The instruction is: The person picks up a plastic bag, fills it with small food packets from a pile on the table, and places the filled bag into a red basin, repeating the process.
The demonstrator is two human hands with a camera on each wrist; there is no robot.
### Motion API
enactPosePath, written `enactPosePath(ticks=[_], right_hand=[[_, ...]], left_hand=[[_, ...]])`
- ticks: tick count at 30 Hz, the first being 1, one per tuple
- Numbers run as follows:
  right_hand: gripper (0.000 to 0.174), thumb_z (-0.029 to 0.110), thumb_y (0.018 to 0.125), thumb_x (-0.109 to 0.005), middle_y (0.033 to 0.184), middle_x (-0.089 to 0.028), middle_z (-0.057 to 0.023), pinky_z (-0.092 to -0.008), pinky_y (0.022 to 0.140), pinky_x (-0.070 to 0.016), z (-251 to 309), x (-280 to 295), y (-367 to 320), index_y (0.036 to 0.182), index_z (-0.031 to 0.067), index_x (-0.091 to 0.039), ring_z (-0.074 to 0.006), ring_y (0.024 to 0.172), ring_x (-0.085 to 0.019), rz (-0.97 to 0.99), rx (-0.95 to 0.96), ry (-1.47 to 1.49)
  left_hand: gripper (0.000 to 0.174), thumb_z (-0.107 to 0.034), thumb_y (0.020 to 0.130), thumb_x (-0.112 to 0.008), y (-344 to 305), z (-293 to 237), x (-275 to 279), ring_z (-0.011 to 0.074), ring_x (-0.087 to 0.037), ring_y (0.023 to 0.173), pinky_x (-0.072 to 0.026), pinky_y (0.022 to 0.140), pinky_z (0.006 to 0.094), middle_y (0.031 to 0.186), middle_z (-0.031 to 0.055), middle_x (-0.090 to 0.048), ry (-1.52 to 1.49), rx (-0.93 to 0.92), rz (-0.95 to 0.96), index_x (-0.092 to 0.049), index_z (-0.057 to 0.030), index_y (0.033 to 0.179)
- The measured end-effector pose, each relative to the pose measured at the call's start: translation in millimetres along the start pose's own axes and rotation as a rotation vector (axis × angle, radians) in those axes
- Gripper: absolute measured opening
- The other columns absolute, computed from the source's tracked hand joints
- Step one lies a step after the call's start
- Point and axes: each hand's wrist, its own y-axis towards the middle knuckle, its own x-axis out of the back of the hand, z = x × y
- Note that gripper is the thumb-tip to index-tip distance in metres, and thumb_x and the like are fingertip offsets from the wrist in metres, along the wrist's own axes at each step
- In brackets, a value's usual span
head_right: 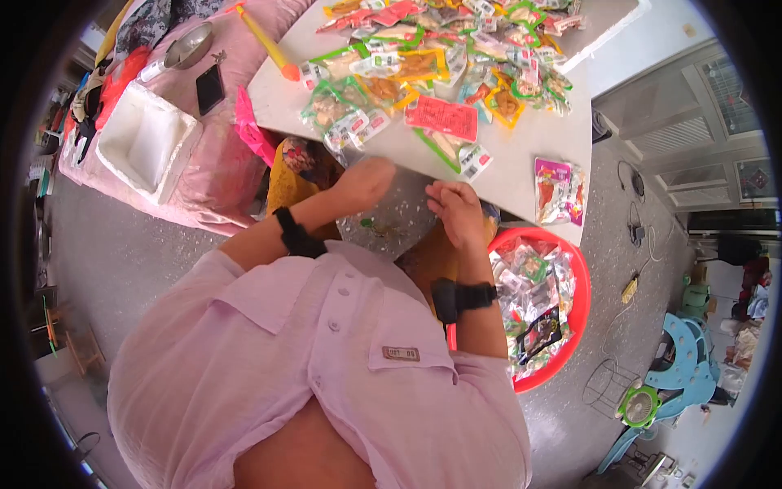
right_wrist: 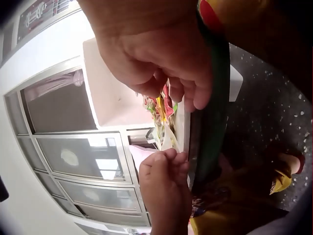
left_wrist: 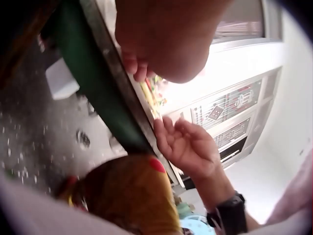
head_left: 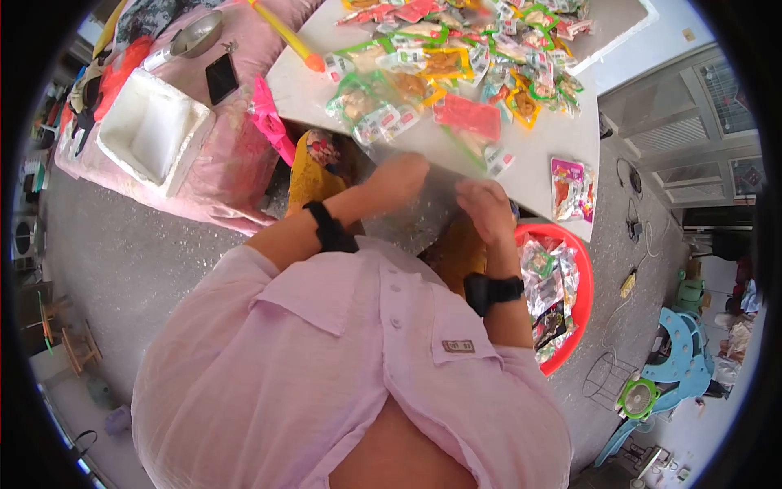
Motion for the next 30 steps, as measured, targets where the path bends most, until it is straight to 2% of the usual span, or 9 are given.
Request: enactPosePath(ticks=[2,5,11,17,20,22,24,30], right_hand=[[0.008,0.005,0.080,-0.046,0.090,-0.056,-0.0080,-0.0313,0.069,-0.0457,-15.1,7.9,-12.0,0.086,0.0048,-0.050,-0.0222,0.085,-0.055,-0.117,0.006,-0.084],[0.009,0.007,0.080,-0.046,0.090,-0.054,-0.0050,-0.0278,0.069,-0.0439,-16.2,8.8,-24.3,0.088,0.0052,-0.050,-0.0164,0.084,-0.054,-0.153,-0.067,-0.200],[0.010,0.010,0.079,-0.048,0.088,-0.054,-0.0042,-0.0245,0.067,-0.0439,-17.9,30.4,-16.8,0.088,0.0049,-0.050,-0.0135,0.079,-0.054,-0.183,-0.101,-0.370],[0.011,0.010,0.080,-0.048,0.088,-0.054,-0.0051,-0.0234,0.064,-0.0445,-10.8,45.3,-11.8,0.089,0.0043,-0.050,-0.0137,0.078,-0.054,-0.221,-0.063,-0.345],[0.011,0.010,0.080,-0.048,0.088,-0.054,-0.0055,-0.0236,0.064,-0.0451,-9.5,49.5,-13.7,0.088,0.0039,-0.050,-0.0142,0.078,-0.054,-0.281,-0.075,-0.334],[0.011,0.010,0.080,-0.048,0.088,-0.054,-0.0057,-0.0242,0.064,-0.0454,-6.8,52.1,-12.9,0.089,0.0038,-0.050,-0.0147,0.078,-0.054,-0.249,-0.065,-0.315],[0.012,0.009,0.080,-0.047,0.088,-0.054,-0.0067,-0.0252,0.065,-0.0461,-9.0,56.8,-17.0,0.091,0.0031,-0.049,-0.0159,0.079,-0.055,-0.246,-0.067,-0.317],[0.013,0.006,0.081,-0.044,0.090,-0.054,-0.0083,-0.0267,0.067,-0.0465,-6.0,69.0,-28.0,0.092,0.0016,-0.049,-0.0179,0.082,-0.055,-0.215,-0.049,-0.264]], left_hand=[[0.008,-0.007,0.073,-0.048,-3.9,4.5,-13.1,0.0307,-0.049,0.070,-0.0402,0.062,0.0357,0.075,0.0135,-0.050,-0.105,0.089,-0.144,-0.048,-0.0020,0.079],[0.007,-0.006,0.073,-0.049,-34.1,9.9,-3.5,0.0285,-0.050,0.070,-0.0405,0.061,0.0336,0.073,0.0127,-0.049,-0.130,0.236,-0.082,-0.049,-0.0022,0.079],[0.005,-0.007,0.071,-0.050,-41.5,9.1,20.8,0.0290,-0.051,0.067,-0.0416,0.058,0.0347,0.071,0.0118,-0.051,-0.027,0.192,-0.090,-0.050,-0.0037,0.076],[0.008,-0.002,0.070,-0.052,-8.4,7.3,39.0,0.0279,-0.051,0.067,-0.0417,0.060,0.0327,0.073,0.0116,-0.051,-0.019,0.059,-0.179,-0.049,-0.0018,0.077],[0.009,-0.001,0.071,-0.053,5.1,17.8,46.7,0.0259,-0.051,0.067,-0.0416,0.060,0.0309,0.074,0.0117,-0.051,0.013,0.037,-0.203,-0.049,-0.0008,0.079],[0.009,-0.002,0.071,-0.053,7.8,20.7,48.3,0.0251,-0.052,0.068,-0.0416,0.060,0.0305,0.075,0.0117,-0.051,0.022,0.039,-0.214,-0.049,-0.0008,0.080],[0.010,-0.003,0.072,-0.053,3.8,17.2,49.6,0.0244,-0.052,0.068,-0.0416,0.060,0.0293,0.075,0.0112,-0.051,0.029,0.091,-0.145,-0.050,-0.0015,0.081],[0.009,-0.002,0.072,-0.054,-31.1,23.5,38.1,0.0246,-0.052,0.069,-0.0417,0.061,0.0290,0.076,0.0113,-0.052,0.037,0.080,-0.169,-0.050,-0.0010,0.081]])
